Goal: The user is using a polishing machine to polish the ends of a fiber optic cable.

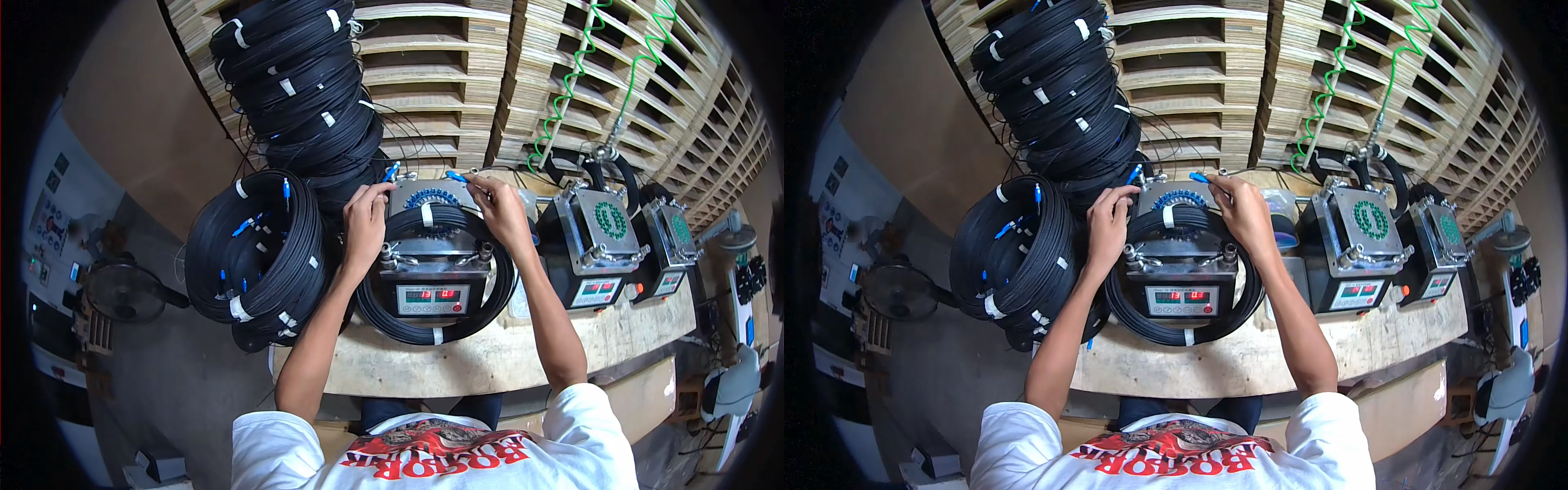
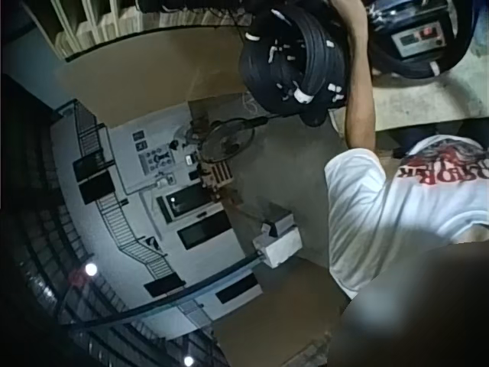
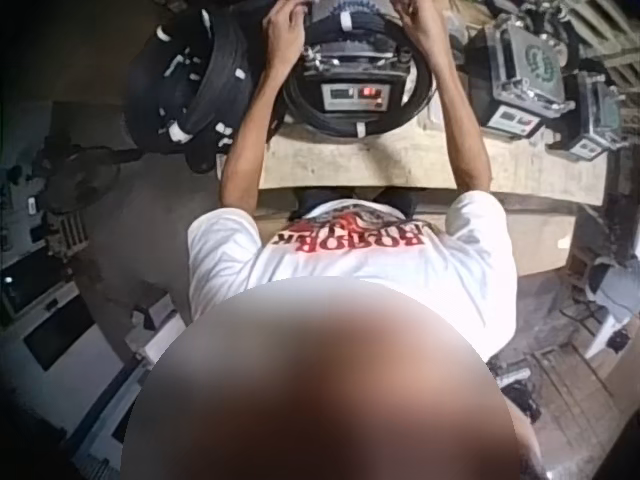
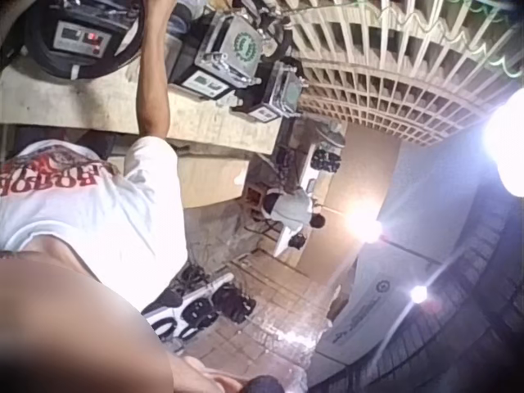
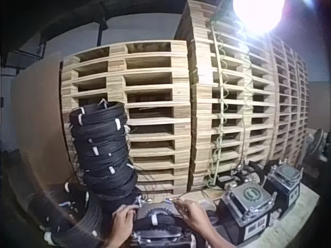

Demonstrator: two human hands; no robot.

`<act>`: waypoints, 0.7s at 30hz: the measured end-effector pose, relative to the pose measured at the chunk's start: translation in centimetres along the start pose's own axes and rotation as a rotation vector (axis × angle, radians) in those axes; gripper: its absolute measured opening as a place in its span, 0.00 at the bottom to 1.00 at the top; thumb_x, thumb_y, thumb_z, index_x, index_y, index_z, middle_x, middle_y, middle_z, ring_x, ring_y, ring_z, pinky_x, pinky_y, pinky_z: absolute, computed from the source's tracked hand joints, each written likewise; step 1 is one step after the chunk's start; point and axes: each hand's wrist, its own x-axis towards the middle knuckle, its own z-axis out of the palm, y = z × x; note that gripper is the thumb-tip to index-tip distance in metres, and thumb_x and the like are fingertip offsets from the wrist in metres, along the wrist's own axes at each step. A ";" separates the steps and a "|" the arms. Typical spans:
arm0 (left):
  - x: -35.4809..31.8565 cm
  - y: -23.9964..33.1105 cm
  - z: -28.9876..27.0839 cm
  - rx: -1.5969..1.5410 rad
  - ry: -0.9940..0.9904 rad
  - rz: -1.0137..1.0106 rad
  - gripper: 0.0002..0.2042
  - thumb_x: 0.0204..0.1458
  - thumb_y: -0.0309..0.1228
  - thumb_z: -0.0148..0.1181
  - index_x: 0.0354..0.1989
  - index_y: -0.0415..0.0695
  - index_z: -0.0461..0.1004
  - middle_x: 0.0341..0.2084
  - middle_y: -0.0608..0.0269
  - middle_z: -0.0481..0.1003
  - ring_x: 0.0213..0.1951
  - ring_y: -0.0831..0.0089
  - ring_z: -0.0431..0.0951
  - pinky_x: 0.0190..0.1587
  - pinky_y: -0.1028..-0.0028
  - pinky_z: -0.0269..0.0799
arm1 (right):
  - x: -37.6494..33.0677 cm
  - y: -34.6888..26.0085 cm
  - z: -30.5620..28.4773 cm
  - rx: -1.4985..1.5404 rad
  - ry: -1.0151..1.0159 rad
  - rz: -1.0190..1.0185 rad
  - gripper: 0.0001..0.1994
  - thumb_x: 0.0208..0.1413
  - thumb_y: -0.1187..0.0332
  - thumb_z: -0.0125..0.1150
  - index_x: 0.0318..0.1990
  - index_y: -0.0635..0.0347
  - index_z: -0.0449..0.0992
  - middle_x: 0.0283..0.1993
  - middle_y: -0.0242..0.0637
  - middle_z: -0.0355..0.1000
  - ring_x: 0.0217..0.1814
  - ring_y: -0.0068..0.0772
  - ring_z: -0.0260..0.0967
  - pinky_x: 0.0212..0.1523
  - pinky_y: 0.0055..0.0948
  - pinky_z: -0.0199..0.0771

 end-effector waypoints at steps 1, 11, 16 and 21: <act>-0.1 0.3 -0.1 -0.022 -0.013 0.013 0.11 0.57 0.17 0.50 0.44 0.38 0.79 0.33 0.49 0.76 0.34 0.59 0.78 0.37 0.67 0.72 | -0.7 -0.9 -0.4 -0.023 -0.006 0.073 0.13 0.61 0.71 0.61 0.52 0.63 0.79 0.23 0.47 0.67 0.23 0.26 0.58 0.26 0.32 0.62; -5.4 7.8 -7.4 0.336 0.046 0.125 0.12 0.58 0.20 0.51 0.42 0.44 0.80 0.36 0.53 0.77 0.36 0.50 0.79 0.38 0.58 0.73 | -6.0 -8.4 -7.7 -0.031 0.032 -0.003 0.17 0.62 0.76 0.54 0.58 0.61 0.74 0.19 0.42 0.62 0.21 0.22 0.55 0.24 0.29 0.60; -0.5 10.9 -8.7 0.221 0.019 0.160 0.11 0.58 0.20 0.50 0.43 0.36 0.79 0.34 0.47 0.77 0.35 0.52 0.79 0.39 0.61 0.72 | -4.1 -12.2 -8.5 0.167 0.011 -0.048 0.19 0.64 0.79 0.52 0.62 0.58 0.72 0.24 0.36 0.73 0.24 0.18 0.64 0.26 0.26 0.67; 3.8 9.0 -4.7 0.129 -0.160 0.143 0.10 0.57 0.20 0.51 0.41 0.38 0.80 0.30 0.45 0.79 0.32 0.54 0.81 0.37 0.61 0.74 | 1.9 -7.3 -4.9 -0.036 -0.046 -0.161 0.12 0.58 0.76 0.62 0.50 0.62 0.81 0.32 0.43 0.80 0.31 0.26 0.74 0.34 0.30 0.75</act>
